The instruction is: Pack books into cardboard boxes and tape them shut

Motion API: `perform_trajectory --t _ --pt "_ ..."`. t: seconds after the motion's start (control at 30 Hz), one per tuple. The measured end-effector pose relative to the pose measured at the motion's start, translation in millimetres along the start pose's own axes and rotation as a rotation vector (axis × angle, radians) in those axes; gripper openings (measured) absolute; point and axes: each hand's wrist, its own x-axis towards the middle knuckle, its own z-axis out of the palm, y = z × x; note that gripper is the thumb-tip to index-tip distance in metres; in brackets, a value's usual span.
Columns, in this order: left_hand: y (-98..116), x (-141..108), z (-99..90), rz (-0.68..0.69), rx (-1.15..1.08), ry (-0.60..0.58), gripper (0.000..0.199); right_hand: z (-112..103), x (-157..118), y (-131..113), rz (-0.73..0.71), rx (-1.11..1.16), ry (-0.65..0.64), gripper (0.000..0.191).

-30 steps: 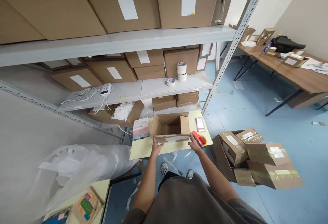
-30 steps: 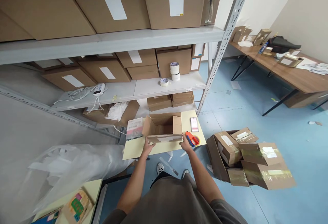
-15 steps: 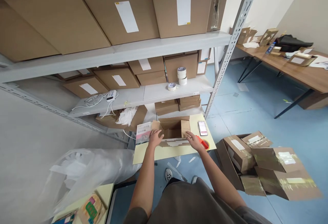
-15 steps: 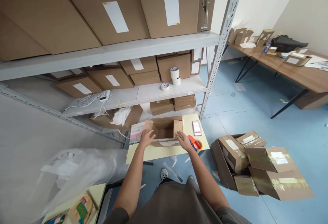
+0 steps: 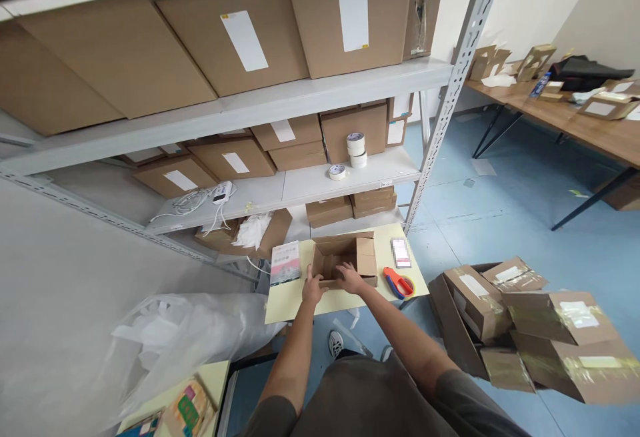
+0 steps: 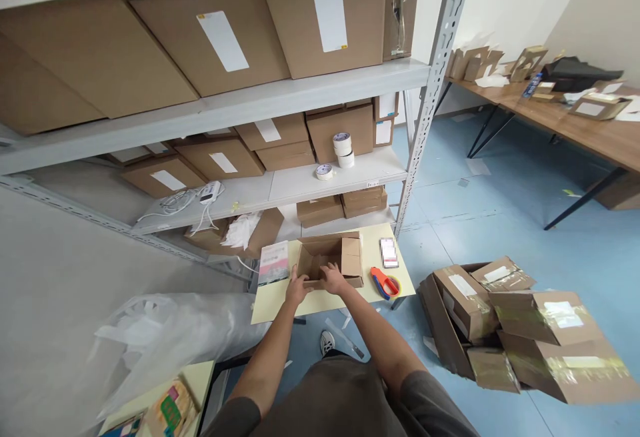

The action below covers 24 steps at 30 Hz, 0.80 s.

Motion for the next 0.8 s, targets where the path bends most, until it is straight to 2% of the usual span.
perform_trajectory --t 0.13,0.2,0.27,0.37,0.47,0.57,0.67,0.8 --pt "-4 3 -0.4 0.003 0.012 -0.006 0.035 -11 -16 17 0.059 -0.148 0.172 0.070" --pt "-5 3 1.6 0.014 0.001 0.003 0.035 -24 -28 34 0.085 -0.213 0.264 0.070" --pt "-5 3 3.9 0.026 -0.009 0.023 0.036 -38 -38 54 0.170 -0.244 0.293 0.075" --pt "-6 3 6.1 0.044 -0.009 0.058 0.036 -48 -47 83 0.285 -0.196 0.184 0.094" --pt "-6 3 5.7 0.066 -0.015 0.071 0.034 -44 -52 101 0.305 -0.112 0.038 0.109" --pt "-5 2 3.5 0.067 -0.022 0.064 0.033 -37 -54 107 0.318 -0.130 0.022 0.110" --pt "-3 0 0.9 0.052 -0.031 0.053 0.031 -41 -47 105 0.310 -0.236 0.131 0.109" --pt "2 -3 -1.7 0.039 -0.035 0.049 0.030 -62 -20 93 0.130 -0.284 0.170 0.097"
